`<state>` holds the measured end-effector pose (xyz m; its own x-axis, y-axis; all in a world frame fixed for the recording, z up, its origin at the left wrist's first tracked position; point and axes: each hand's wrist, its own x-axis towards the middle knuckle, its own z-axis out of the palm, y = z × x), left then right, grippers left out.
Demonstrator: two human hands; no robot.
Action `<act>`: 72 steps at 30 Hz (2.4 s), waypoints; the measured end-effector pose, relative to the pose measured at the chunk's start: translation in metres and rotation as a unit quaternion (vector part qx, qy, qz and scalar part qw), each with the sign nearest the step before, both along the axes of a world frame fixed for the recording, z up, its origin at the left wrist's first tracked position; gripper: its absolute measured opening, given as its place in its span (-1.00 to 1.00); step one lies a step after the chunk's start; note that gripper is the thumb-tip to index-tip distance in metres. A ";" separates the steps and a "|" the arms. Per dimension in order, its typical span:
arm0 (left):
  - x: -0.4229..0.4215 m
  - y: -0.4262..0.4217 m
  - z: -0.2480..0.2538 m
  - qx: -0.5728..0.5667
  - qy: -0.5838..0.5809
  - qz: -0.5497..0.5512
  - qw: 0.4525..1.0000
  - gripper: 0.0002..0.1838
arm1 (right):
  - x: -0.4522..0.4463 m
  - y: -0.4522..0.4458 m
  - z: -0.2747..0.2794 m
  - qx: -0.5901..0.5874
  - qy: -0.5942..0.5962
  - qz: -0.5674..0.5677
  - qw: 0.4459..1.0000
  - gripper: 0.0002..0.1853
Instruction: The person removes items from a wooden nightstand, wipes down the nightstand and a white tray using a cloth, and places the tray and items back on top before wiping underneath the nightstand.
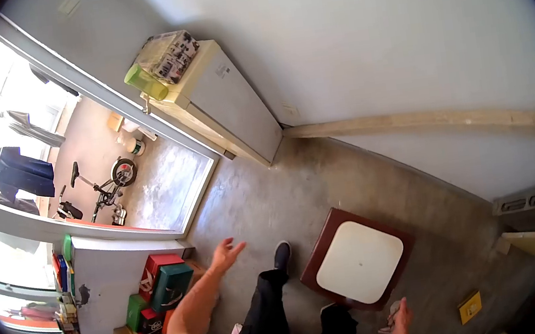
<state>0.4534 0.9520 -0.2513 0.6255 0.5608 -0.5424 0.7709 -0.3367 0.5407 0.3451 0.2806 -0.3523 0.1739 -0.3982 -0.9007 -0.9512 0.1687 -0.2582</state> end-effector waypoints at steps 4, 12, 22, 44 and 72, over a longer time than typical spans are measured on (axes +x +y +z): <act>0.076 0.093 0.056 0.054 -0.126 0.036 0.990 -0.11 | 0.057 0.064 0.120 -0.136 0.012 0.025 0.990 -0.51; 0.305 0.246 0.224 0.106 -0.431 -0.051 0.895 0.09 | 0.262 0.319 0.231 0.217 -0.262 0.159 0.927 -0.41; 0.393 0.276 0.272 -0.016 -0.413 -0.073 0.908 -0.12 | 0.571 0.646 0.378 0.340 -0.433 0.319 0.772 -0.43; 0.433 0.403 0.265 -0.180 -0.531 -0.062 0.826 -0.28 | 0.650 0.739 0.382 0.267 -0.375 0.327 0.825 -0.30; 0.170 0.090 0.245 -0.228 -0.198 -0.366 0.880 0.08 | 0.221 0.335 0.254 0.233 -0.277 0.035 0.932 -0.55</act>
<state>0.6239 1.0425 -0.0063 0.9195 -0.2905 -0.2650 0.1583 -0.3435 0.9257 0.5664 0.6160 -0.0984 0.6735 0.0430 -0.7379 -0.7072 0.3281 -0.6263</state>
